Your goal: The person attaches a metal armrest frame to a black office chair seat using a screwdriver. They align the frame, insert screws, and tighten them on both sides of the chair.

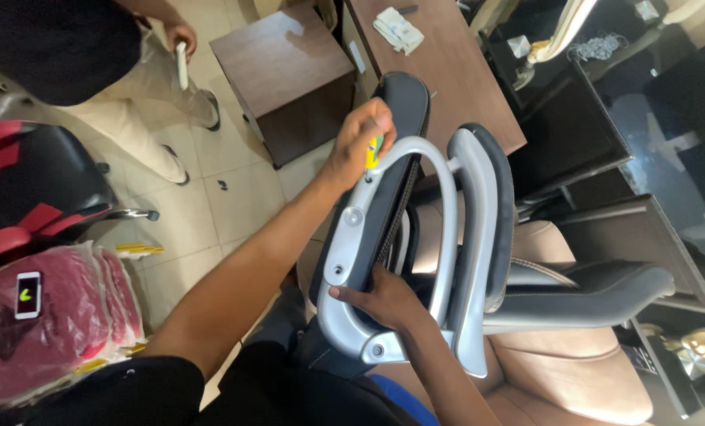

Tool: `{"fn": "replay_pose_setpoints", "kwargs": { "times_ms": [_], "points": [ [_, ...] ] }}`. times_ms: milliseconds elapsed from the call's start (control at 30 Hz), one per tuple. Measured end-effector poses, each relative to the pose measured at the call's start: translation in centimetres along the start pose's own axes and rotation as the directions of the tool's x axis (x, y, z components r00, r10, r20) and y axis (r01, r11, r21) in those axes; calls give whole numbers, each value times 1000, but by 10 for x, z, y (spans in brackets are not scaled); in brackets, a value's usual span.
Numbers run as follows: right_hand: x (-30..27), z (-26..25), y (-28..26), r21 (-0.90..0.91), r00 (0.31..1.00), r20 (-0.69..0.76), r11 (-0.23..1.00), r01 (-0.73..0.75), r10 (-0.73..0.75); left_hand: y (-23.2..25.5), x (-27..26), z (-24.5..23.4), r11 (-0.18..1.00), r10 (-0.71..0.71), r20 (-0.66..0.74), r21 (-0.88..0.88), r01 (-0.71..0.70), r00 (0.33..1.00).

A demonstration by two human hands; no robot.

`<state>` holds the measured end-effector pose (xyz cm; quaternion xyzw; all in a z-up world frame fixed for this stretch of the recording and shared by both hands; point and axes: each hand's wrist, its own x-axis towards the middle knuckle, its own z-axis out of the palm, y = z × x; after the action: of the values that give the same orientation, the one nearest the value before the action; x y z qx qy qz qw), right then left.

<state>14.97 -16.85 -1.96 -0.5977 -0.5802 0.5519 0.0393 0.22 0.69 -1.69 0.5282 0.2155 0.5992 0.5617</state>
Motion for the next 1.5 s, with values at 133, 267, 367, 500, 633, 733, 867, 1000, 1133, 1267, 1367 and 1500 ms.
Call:
{"fn": "replay_pose_setpoints", "kwargs": {
  "times_ms": [133,267,367,500,633,733,867,1000,1133,1267,1367,1500],
  "points": [
    [-1,0,0,-19,1000,9,1000,10,-10,-4,-18,18,965,14,-271,257,59,962],
    [0,0,0,-70,999,2,997,-37,37,-15,-31,26,978,76,-378,207,4,922],
    [1,-1,2,-40,1000,2,999,10,-10,-16,-30,17,998,17,-254,67,0,967],
    [2,0,2,-71,999,-1,997,-40,40,-11,-7,1,991,-112,-33,-83,108,993],
    [1,0,1,-4,1000,2,1000,13,-13,-10,-7,9,974,-40,-134,215,68,990],
    [1,-1,0,-1,1000,11,1000,-3,3,-11,-12,18,951,105,-265,309,-18,959],
    [0,-1,-3,-56,999,10,997,-53,53,-6,-14,20,988,50,-276,154,-8,960],
    [0,-1,0,-54,1000,5,998,-11,11,4,-5,6,978,-113,-189,-192,76,975],
    [1,-1,1,-75,1000,9,997,-16,17,5,-5,2,990,-62,-124,-135,45,990],
    [2,-2,1,-79,1000,3,996,-31,31,-5,-23,14,962,49,-267,270,26,963],
    [1,0,0,-59,999,9,997,-53,53,-8,-30,19,957,152,-253,278,-79,955],
    [1,1,0,-23,1000,-1,999,-27,27,-4,-23,18,998,10,-233,-58,-24,973]
  ]
}}
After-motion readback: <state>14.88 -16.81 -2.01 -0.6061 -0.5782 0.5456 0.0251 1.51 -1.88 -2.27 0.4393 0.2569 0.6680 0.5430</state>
